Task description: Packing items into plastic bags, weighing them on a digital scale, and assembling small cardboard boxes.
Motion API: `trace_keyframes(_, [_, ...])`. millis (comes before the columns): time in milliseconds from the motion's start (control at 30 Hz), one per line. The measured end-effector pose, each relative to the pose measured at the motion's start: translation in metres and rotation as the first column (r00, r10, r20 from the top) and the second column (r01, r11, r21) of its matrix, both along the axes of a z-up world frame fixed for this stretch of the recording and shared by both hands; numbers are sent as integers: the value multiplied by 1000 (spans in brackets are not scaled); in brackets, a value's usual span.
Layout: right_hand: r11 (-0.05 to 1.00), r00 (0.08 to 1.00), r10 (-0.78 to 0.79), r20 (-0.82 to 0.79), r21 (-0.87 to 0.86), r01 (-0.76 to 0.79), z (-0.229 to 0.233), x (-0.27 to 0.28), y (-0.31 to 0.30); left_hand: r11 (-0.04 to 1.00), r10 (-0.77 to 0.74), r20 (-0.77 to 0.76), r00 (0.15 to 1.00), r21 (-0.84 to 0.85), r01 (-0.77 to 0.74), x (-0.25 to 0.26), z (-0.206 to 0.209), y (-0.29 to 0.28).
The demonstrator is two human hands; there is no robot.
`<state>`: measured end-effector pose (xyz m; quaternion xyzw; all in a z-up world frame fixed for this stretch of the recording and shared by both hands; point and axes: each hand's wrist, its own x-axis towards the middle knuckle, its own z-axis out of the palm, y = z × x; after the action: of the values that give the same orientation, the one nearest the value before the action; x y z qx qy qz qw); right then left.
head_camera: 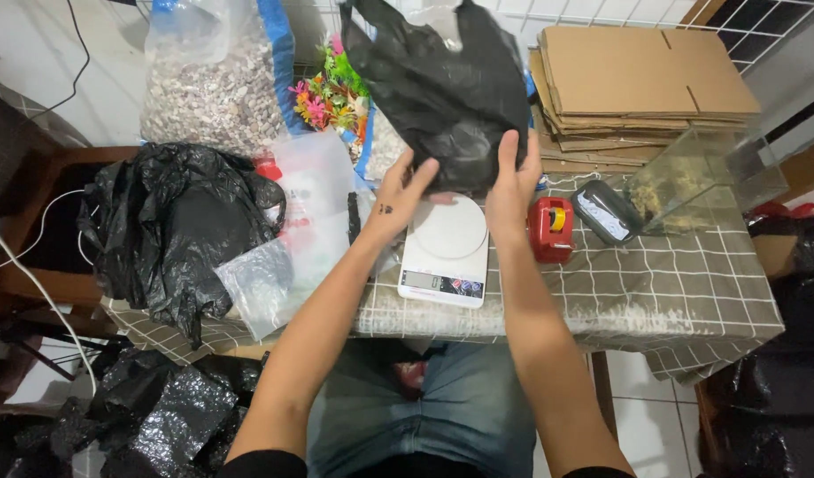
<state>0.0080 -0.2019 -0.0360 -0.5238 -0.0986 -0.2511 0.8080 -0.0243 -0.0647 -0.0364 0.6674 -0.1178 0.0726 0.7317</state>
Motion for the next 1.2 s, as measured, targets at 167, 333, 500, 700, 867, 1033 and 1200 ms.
trace_keyframes(167, [989,989,147,-6,-29,-148,-17,16,-5,873,-94,-115,989,-487,26,43,-43,11])
trace_keyframes(333, [886,993,0,120,-459,56,-33,37,-29,976,143,-316,938,-109,-186,16,7,4])
trace_keyframes(500, [708,965,19,262,-685,172,17,18,-24,846,-146,-278,949,-533,-26,36,-29,8])
trace_keyframes(700, [545,927,157,340,-813,206,81,-3,-4,731,-418,-179,891,-648,213,36,-39,7])
trace_keyframes(867, [698,908,30,419,-659,281,73,8,7,699,-406,-218,888,-699,148,52,-74,3])
trace_keyframes(1033, [857,952,-69,298,-471,209,40,21,2,703,-241,-255,936,-711,-13,66,-88,13])
trace_keyframes(1200, [954,969,-191,157,-203,221,-11,31,-8,646,-154,-159,975,-763,-22,57,-57,12])
